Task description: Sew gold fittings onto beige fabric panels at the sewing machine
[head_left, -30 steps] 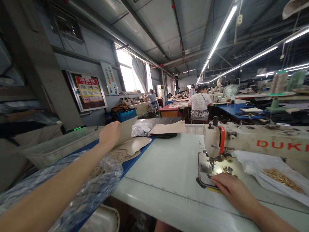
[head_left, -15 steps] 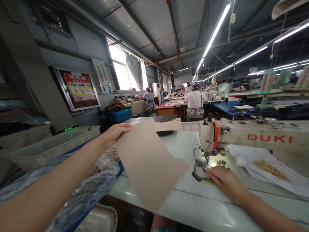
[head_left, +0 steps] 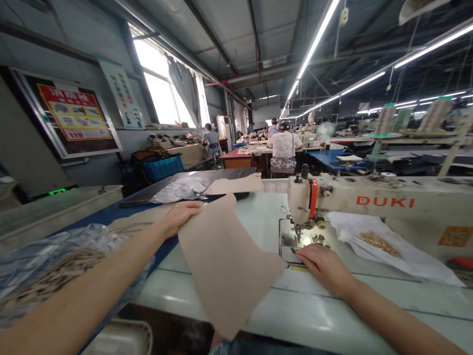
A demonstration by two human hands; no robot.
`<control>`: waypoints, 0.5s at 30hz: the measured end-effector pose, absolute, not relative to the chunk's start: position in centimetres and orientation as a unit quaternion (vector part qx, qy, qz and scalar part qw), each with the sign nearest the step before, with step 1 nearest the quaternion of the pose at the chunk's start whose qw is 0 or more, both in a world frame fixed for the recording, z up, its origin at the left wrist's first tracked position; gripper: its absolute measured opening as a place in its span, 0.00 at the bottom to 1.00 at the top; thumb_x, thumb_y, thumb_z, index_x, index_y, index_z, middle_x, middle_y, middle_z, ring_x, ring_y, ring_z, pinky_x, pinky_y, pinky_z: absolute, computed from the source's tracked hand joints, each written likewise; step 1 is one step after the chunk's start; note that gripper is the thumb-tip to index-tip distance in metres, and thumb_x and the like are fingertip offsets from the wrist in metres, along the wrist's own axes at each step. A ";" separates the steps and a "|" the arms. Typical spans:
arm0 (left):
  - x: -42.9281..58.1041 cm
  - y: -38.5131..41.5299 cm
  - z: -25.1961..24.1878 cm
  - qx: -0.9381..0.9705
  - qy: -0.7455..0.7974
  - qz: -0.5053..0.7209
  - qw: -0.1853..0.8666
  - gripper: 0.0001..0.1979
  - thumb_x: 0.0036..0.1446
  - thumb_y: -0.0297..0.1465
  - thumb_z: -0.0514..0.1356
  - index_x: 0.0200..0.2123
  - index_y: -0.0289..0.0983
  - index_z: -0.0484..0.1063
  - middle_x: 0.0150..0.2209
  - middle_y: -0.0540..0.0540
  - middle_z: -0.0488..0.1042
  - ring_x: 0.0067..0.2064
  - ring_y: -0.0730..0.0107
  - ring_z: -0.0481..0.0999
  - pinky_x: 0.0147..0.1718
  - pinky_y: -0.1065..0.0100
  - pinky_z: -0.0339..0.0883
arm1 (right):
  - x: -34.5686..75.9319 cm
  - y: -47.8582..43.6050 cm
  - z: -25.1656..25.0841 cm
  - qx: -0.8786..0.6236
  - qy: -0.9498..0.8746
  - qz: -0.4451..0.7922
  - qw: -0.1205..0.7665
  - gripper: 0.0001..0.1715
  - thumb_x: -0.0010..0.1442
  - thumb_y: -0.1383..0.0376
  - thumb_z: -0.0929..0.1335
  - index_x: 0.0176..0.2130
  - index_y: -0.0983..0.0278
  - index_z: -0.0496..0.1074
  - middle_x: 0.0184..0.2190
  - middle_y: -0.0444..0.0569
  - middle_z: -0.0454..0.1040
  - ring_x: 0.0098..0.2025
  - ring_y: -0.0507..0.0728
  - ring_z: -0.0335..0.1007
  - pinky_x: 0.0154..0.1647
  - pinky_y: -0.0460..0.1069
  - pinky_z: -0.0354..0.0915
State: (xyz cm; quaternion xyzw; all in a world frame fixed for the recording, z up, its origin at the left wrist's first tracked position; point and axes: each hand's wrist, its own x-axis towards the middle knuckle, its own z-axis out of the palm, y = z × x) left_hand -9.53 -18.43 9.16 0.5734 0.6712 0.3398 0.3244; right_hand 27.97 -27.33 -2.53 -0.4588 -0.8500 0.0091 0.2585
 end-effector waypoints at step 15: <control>-10.6 -25.3 2.9 0.596 0.764 0.222 0.109 0.08 0.44 0.24 0.56 0.27 0.38 0.74 0.27 0.48 0.76 0.34 0.62 0.75 0.35 0.69 0.65 | 24.9 -28.5 -4.7 -0.426 -0.894 0.089 0.103 0.37 0.60 0.47 0.60 0.62 0.60 0.54 0.64 0.54 0.47 0.64 0.66 0.45 0.60 0.63 0.52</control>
